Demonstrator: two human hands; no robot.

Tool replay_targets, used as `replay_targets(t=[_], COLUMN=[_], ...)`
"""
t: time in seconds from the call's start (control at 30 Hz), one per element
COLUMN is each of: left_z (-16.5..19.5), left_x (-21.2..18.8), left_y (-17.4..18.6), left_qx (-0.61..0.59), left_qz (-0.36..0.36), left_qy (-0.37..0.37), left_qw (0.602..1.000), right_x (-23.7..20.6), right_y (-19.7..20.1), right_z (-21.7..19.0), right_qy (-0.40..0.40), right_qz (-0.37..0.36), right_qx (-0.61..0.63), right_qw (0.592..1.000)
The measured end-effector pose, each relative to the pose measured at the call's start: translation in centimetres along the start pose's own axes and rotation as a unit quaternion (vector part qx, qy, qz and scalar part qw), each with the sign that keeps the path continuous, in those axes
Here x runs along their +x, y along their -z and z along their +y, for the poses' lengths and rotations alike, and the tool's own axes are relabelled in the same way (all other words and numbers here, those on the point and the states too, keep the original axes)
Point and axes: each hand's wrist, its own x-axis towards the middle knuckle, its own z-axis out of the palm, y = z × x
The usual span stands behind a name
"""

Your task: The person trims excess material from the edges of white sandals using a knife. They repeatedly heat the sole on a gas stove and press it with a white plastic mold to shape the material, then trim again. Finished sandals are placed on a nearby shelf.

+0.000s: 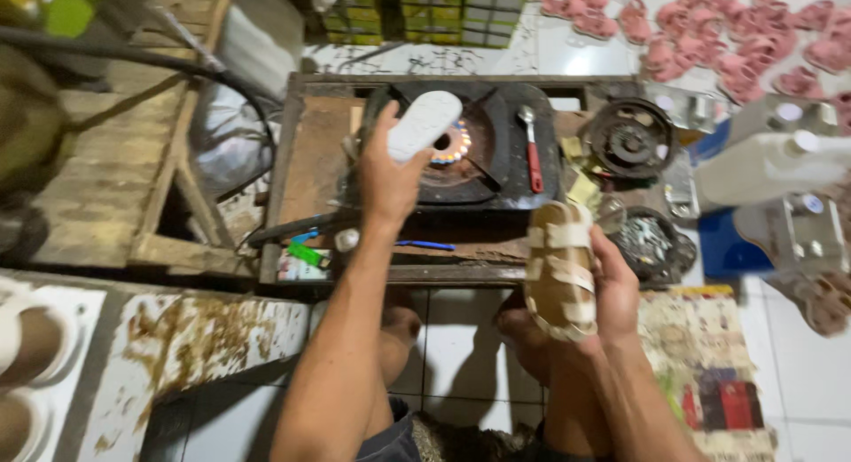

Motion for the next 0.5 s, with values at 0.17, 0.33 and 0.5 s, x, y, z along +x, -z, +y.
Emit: replay_targets(t=[0.17, 0.33, 0.5], left_z=[0.3, 0.0, 0.9], left_x=[-0.4, 0.2, 0.3], left_y=[0.7, 1.5, 1.9], left_qx=[0.015, -0.009, -0.392], left_qz=[-0.019, -0.015, 0.066], left_qy=[-0.029, -0.089, 0.070], left_qw=[0.999, 0.996, 0.915], right_x=[3.1, 9.2, 15.0], right_y=[-1.5, -3.4, -8.1], right_z=[-1.3, -2.7, -2.3], right_qy=[0.016, 0.080, 0.220], right_qz=[0.009, 0.006, -0.026], right_qx=[-0.098, -0.227, -0.482], right_qw=[0.995, 0.971, 0.848])
